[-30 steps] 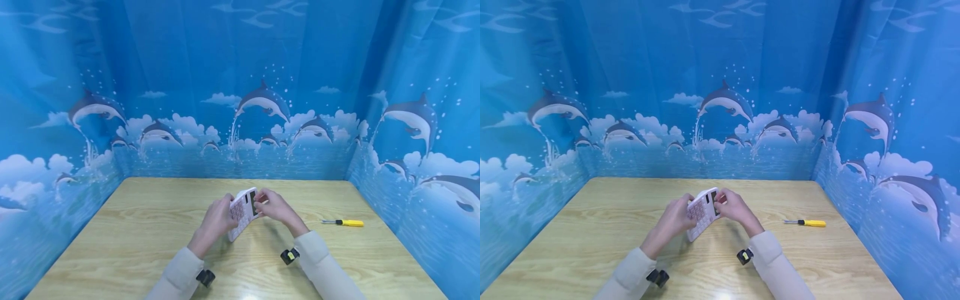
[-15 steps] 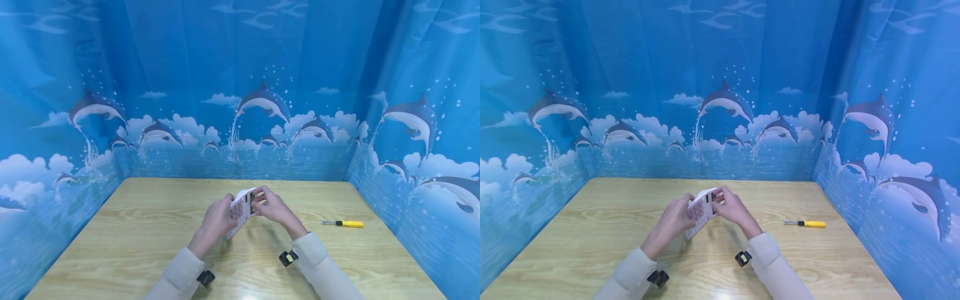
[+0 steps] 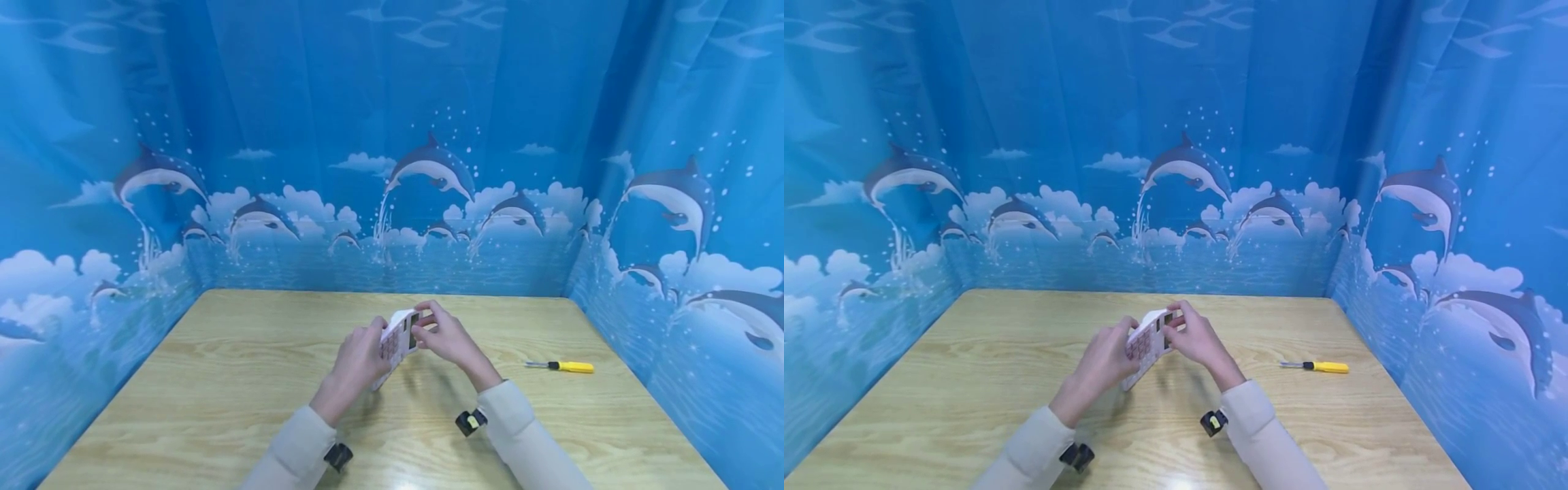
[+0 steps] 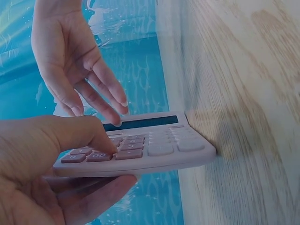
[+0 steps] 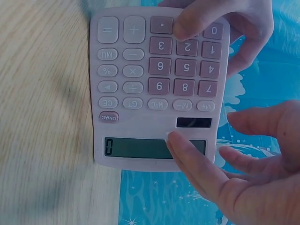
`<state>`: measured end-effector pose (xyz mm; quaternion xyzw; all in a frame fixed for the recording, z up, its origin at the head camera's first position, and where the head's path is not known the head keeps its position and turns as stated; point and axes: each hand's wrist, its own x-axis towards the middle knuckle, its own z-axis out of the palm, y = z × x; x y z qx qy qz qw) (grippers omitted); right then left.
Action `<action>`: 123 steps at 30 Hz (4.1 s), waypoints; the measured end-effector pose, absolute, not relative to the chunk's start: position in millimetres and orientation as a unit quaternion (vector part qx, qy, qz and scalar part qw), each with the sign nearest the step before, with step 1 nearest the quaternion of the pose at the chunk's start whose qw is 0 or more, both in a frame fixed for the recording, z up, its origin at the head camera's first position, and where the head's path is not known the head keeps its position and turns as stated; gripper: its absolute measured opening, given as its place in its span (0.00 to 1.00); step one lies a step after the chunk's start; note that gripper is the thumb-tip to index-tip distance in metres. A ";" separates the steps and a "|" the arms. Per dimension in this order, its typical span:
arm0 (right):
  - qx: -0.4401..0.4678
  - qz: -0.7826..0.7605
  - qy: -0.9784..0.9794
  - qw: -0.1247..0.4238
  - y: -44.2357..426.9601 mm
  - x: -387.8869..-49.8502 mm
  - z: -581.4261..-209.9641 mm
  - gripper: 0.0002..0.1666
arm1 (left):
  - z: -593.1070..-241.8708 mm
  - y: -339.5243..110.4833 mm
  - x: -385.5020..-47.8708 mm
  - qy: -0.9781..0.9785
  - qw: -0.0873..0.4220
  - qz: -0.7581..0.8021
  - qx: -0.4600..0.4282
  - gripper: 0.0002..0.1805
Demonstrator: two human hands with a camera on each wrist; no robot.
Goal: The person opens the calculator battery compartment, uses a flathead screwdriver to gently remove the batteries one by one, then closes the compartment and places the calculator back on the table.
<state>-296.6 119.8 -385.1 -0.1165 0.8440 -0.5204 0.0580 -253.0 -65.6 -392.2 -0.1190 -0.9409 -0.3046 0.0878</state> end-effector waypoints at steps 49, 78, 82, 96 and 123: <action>-0.066 -0.531 0.842 0.069 131.5 -306.2 -392.7 0.17 | -399.8 -52.8 -245.6 -0.947 0.106 -0.211 -0.215 0.36; -0.068 -0.501 0.856 0.109 140.0 -306.3 -393.1 0.14 | -401.7 -47.5 -243.1 -0.953 0.090 -0.154 -0.246 0.36; -0.064 -0.489 0.863 0.106 139.4 -307.0 -395.3 0.13 | -402.4 -47.4 -242.4 -0.951 0.089 -0.157 -0.250 0.34; -0.057 -0.480 0.869 0.107 138.4 -308.9 -397.1 0.10 | -399.8 -54.1 -243.8 -0.949 0.062 -0.187 -0.247 0.34; -0.057 -0.464 0.876 0.122 139.3 -307.1 -398.0 0.09 | -405.2 -81.8 -269.0 -0.955 0.030 -0.277 -0.103 0.21</action>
